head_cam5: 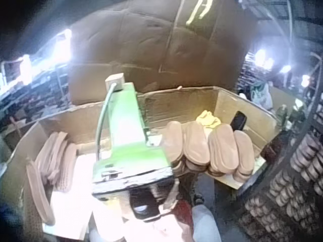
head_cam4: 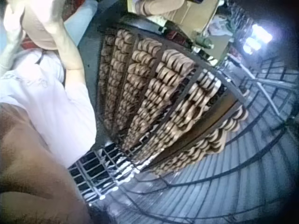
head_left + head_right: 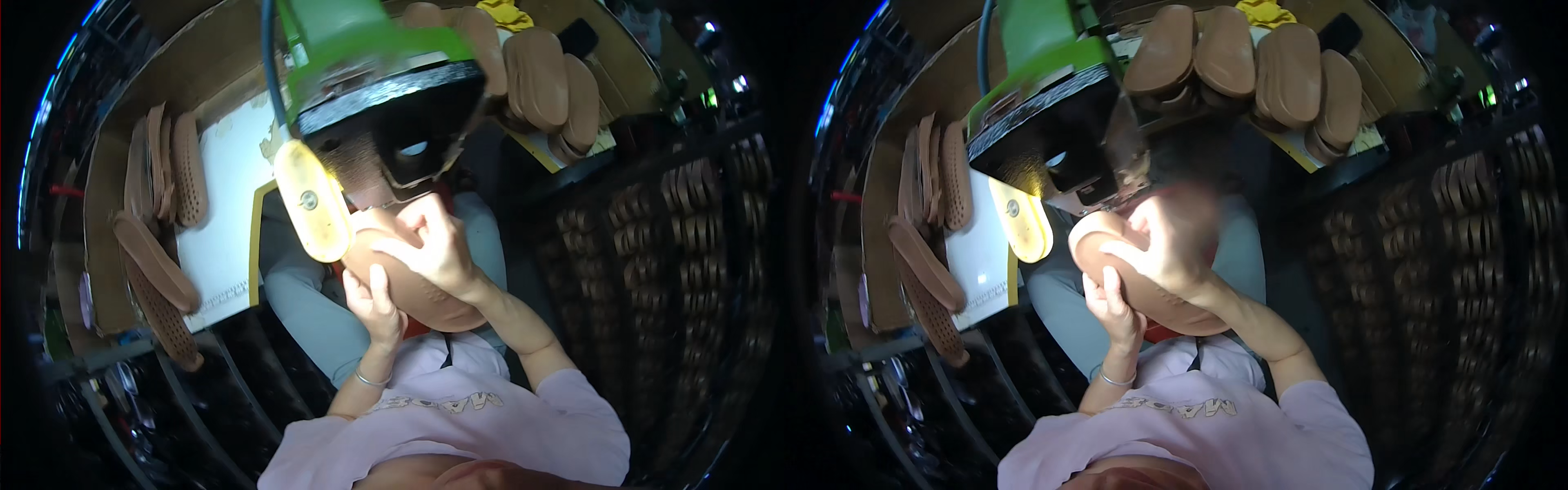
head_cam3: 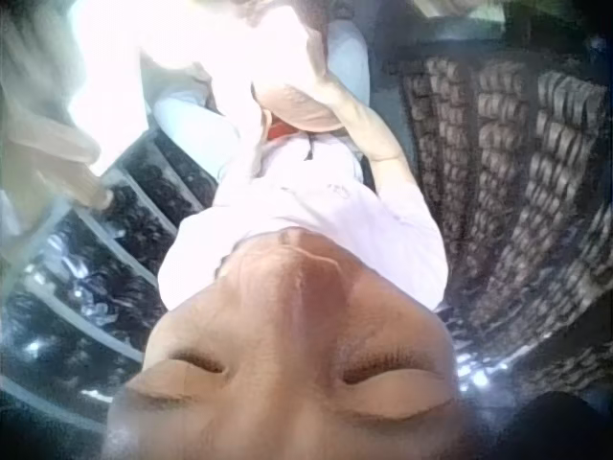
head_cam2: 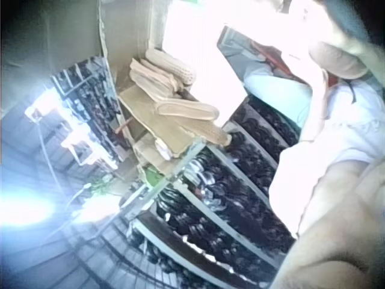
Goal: The person repeatedly picks up brown sandals and presses their edges against a green grinding machine to smooth the surfaces. After each pass, the person inspects the sandal and places it on a nearby pile of finished items.
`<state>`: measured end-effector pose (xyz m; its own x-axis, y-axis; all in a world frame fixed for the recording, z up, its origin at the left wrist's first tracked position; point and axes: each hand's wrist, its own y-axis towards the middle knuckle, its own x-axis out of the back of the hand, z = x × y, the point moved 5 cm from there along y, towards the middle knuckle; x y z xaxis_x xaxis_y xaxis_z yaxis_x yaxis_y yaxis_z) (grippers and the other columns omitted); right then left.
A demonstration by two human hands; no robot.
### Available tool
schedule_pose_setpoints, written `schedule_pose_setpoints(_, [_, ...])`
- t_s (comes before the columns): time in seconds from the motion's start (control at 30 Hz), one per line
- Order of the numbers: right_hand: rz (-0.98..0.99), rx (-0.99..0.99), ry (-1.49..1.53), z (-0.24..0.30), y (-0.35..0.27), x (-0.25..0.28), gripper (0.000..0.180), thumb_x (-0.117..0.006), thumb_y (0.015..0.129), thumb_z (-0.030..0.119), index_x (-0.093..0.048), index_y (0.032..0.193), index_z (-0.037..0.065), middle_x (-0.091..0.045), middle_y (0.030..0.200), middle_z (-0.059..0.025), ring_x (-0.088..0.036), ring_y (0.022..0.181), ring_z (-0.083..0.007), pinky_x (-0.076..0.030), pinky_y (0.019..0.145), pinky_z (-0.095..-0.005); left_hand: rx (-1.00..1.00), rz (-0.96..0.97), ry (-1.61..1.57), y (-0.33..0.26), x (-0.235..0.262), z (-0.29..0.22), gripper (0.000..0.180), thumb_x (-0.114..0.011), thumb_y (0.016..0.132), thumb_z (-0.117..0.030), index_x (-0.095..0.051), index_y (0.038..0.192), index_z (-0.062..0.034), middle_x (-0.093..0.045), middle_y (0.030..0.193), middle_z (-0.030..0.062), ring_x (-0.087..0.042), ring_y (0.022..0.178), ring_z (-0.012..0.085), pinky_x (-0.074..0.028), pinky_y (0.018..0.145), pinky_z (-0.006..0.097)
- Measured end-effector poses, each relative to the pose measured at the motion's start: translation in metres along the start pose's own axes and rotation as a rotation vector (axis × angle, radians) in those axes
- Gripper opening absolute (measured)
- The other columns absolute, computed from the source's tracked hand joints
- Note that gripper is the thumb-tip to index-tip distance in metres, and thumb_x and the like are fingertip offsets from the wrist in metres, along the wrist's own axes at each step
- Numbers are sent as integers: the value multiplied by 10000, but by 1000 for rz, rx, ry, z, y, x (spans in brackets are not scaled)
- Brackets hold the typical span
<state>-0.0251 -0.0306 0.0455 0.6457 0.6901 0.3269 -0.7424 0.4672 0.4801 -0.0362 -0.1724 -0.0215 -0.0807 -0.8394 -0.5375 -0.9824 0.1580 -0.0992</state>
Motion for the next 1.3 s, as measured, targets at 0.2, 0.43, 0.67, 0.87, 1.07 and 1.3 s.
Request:
schedule_pose_setpoints(0.2, [529, -21, -61, 11, 4, 29, 597, -716, 805, 258, -468, 1295, 23, -624, 1113, -196, -641, 979, -328, -509, 857, -371, 8, 228, 35, -19, -9, 2, 416, -541, 950, -190, -388, 1280, 12, -515, 1191, 153, -550, 1074, 227, -508, 895, 365])
schedule_pose_setpoints(0.43, [-753, -104, 149, 18, 7, 280, 497, -596, 871, 39, -410, 1332, 42, -580, 1115, -118, -607, 973, -192, -561, 692, -308, 53, 183, 447, 24, 57, 27, 366, -578, 917, -65, -433, 1245, 4, -512, 1137, 142, -553, 992, 185, -581, 791, 346])
schedule_pose_setpoints(0.67, [-1155, 21, 382, -64, 10, 355, 588, -565, 896, 17, -302, 1413, 110, -443, 1292, -152, -609, 930, -260, -583, 598, -371, 34, 17, 708, 65, 103, -1, 309, -617, 882, -24, -515, 1174, -18, -546, 1000, 71, -549, 856, 119, -543, 703, 265])
schedule_pose_setpoints(0.87, [-1211, 184, 244, -80, 53, 437, 343, -648, 898, 118, -528, 1191, -12, -606, 1085, -83, -595, 927, -161, -513, 781, -275, 77, 48, 759, 58, 126, 12, 284, -614, 874, -20, -535, 1147, -30, -547, 994, 59, -554, 845, 112, -556, 652, 256])
schedule_pose_setpoints(1.07, [-685, -28, -567, -163, 199, 436, 263, -697, 840, 220, -660, 1009, 22, -676, 943, -121, -631, 880, -207, -489, 799, -340, 189, 57, 682, 36, 125, 33, 274, -598, 848, 34, -531, 1112, 0, -564, 963, 95, -559, 778, 107, -564, 613, 244])
schedule_pose_setpoints(1.3, [-501, -566, -550, -304, 237, 412, 990, -585, 821, 625, -229, 1452, -49, -280, 1483, -281, -293, 1385, -364, -258, 1132, -400, 13, -18, 806, 41, 133, 14, 250, -585, 866, 17, -541, 1111, 10, -521, 907, 61, -527, 750, 109, -544, 617, 251])
